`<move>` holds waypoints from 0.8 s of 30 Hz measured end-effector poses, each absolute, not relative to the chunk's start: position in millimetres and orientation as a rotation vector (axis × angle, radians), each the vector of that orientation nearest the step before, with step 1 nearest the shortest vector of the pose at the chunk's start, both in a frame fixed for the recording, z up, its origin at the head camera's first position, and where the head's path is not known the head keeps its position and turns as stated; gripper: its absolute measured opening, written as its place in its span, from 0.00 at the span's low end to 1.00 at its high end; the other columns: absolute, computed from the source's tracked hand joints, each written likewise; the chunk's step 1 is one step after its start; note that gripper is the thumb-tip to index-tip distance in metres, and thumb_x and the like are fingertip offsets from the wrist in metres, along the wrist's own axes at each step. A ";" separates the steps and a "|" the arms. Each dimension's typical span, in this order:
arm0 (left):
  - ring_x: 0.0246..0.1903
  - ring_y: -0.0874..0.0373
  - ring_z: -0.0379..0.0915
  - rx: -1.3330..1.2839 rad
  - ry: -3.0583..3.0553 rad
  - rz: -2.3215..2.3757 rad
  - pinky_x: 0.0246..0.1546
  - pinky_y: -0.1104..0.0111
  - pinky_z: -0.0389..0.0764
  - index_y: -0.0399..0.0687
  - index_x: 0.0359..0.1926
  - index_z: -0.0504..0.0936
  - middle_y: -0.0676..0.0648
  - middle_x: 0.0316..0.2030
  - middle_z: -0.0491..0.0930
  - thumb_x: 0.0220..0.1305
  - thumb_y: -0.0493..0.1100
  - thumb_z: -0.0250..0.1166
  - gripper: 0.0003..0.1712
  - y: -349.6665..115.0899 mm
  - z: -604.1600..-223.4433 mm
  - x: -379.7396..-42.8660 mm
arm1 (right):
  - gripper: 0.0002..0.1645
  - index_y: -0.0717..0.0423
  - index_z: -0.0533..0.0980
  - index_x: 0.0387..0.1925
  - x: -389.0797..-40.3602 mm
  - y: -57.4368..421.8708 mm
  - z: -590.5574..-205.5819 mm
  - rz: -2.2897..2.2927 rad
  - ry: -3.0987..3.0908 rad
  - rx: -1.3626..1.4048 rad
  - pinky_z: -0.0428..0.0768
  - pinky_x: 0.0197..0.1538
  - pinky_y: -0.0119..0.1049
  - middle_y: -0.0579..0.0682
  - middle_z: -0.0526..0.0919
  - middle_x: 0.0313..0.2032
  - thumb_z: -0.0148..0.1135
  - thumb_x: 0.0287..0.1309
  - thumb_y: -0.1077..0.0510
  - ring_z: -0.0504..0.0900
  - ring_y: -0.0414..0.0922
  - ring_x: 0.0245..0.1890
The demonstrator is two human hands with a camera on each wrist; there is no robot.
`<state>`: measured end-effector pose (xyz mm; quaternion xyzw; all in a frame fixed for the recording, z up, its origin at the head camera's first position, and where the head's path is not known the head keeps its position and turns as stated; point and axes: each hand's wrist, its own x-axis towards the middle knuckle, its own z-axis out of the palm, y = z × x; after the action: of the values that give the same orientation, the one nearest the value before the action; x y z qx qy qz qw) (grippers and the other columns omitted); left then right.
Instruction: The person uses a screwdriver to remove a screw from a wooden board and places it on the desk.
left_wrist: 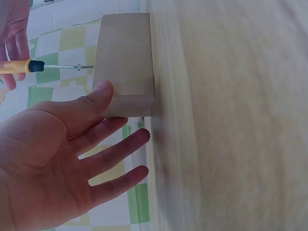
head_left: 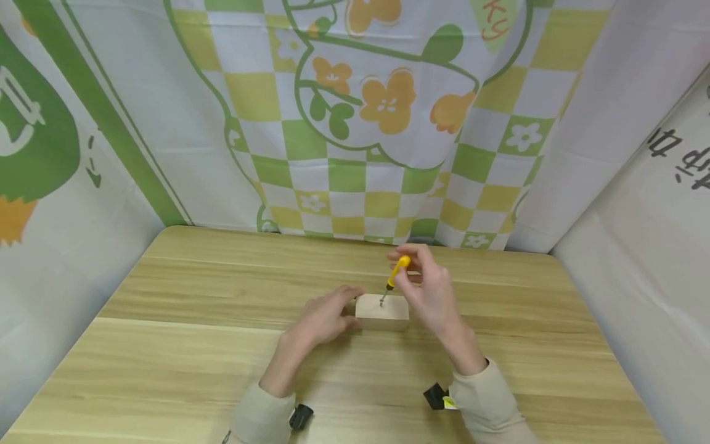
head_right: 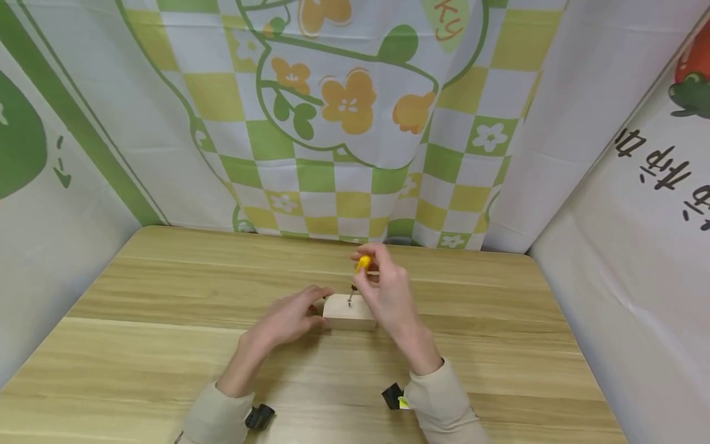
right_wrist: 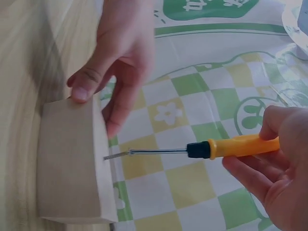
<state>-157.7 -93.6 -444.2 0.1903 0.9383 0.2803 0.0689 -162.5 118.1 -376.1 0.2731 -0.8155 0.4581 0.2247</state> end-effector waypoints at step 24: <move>0.61 0.44 0.74 0.548 2.825 0.855 0.54 0.45 0.78 0.51 0.69 0.72 0.47 0.65 0.75 0.62 0.47 0.69 0.34 -93.8 -441.6 -157.0 | 0.15 0.63 0.82 0.45 -164.0 112.1 -380.3 1.097 -2.126 0.747 0.85 0.33 0.30 0.54 0.84 0.34 0.71 0.54 0.69 0.87 0.47 0.33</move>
<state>-157.0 -93.8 -441.6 0.1822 0.9387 0.2842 0.0698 -164.0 112.1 -380.3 0.2831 -0.8057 0.4160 0.3124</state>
